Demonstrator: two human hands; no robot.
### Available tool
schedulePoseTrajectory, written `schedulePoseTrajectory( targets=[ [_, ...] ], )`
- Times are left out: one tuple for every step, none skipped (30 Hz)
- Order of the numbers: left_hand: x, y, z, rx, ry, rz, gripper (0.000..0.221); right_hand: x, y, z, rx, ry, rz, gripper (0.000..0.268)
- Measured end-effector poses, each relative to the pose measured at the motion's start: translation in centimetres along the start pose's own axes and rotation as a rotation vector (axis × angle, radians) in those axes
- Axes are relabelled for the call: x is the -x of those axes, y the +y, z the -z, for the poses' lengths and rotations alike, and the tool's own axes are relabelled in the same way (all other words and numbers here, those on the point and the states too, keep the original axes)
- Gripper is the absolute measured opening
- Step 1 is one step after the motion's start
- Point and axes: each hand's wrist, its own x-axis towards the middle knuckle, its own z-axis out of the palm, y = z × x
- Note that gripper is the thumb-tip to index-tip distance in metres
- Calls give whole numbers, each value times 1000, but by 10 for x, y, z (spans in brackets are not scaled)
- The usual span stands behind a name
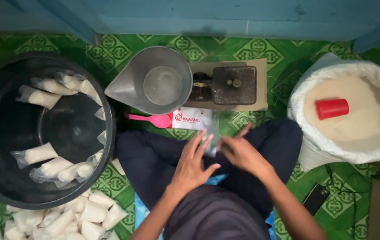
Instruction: The person scoops white powder from a large bag into small plastic pouches using a red cup, then uses a sealing machine to close the pouches before placing them in a black basin.
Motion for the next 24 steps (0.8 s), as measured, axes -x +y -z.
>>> schedulePoseTrajectory(
  targets=[
    [-11, -7, 1, -1, 3, 1, 77, 9, -6, 9, 1, -1, 2, 12],
    [-21, -12, 2, 59, -103, -19, 90, 21, -12, 16, -144, 92, 35, 15],
    [-31, -18, 3, 120, -209, -40, 103, 33, -18, 24, -289, 185, 68, 18],
    [-32, -22, 4, 121, -206, -46, 103, 34, -9, 26, -285, 189, 69, 18],
    [-33, -25, 6, 362, -248, 115, 67, 35, -1, 29, -420, 346, 37, 19],
    [-36, -28, 7, 603, -288, 274, 31, 36, 7, 33, -552, 504, 7, 20],
    [-30, -40, -3, 605, -288, 265, 31, 34, 12, 34, -546, 510, 10, 20],
    [-24, -52, -11, 744, -185, 414, 28, 31, 16, 35, -646, 574, -67, 24],
    [-18, -65, -20, 881, -79, 563, 25, 28, 20, 36, -747, 636, -145, 28],
    [-14, -65, -21, 880, -79, 564, 25, 26, 25, 30, -748, 636, -146, 28],
    [-11, -66, -23, 917, -28, 593, 32, 24, 29, 23, -819, 663, -135, 27],
    [-6, -66, -24, 953, 26, 625, 40, 22, 33, 16, -892, 685, -124, 27],
    [-2, -65, -29, 951, 29, 628, 40, 20, 35, 8, -894, 681, -124, 27],
    [2, -63, -35, 1019, 42, 663, 49, 19, 38, 0, -943, 662, -101, 28],
    [6, -62, -40, 1087, 56, 697, 59, 17, 41, -8, -992, 642, -78, 29],
    [12, -69, -55, 1086, 58, 698, 59, 17, 36, -11, -992, 640, -78, 29],
    [18, -76, -70, 1119, 40, 754, 54, 16, 32, -14, -1016, 652, -74, 28],
    [23, -83, -86, 1153, 22, 808, 49, 15, 28, -16, -1039, 666, -68, 28],
    [23, -81, -86, 1152, 23, 806, 49, 13, 33, -18, -1039, 665, -66, 28],
    [24, -78, -86, 1170, 71, 791, 41, 12, 38, -20, -1004, 709, -75, 26],
    [25, -75, -86, 1187, 119, 776, 34, 11, 42, -22, -969, 752, -85, 24],
    [23, -69, -81, 1188, 117, 774, 34, 10, 52, -24, -968, 755, -84, 24],
    [21, -62, -75, 1155, 145, 765, 28, 8, 62, -27, -932, 775, -110, 23],
    [20, -56, -69, 1121, 173, 757, 23, 7, 71, -29, -895, 794, -137, 23]
  ],
)
